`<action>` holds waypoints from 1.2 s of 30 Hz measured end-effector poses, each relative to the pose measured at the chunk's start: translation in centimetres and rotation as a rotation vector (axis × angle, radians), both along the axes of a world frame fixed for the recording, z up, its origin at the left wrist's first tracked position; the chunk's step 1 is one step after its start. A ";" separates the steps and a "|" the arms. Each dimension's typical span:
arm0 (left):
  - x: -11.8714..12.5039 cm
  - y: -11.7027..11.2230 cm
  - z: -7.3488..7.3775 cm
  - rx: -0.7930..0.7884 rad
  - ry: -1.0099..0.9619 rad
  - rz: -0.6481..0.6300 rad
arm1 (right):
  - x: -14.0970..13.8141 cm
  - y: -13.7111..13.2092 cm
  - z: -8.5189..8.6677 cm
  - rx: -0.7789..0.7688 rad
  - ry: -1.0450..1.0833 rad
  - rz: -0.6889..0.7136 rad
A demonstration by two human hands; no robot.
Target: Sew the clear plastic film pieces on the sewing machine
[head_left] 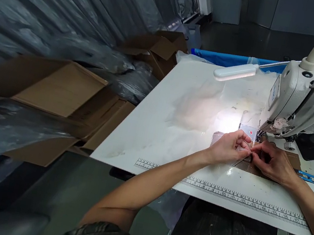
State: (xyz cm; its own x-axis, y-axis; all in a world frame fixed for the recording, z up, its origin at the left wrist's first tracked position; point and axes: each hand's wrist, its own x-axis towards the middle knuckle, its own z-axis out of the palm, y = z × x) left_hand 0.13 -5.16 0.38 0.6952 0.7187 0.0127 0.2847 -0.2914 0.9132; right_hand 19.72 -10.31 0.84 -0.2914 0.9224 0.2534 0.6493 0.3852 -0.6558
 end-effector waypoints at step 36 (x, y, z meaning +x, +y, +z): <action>-0.2 0.4 0.9 -0.297 -0.087 -0.013 | 0.3 0.5 0.6 -0.321 0.241 -0.238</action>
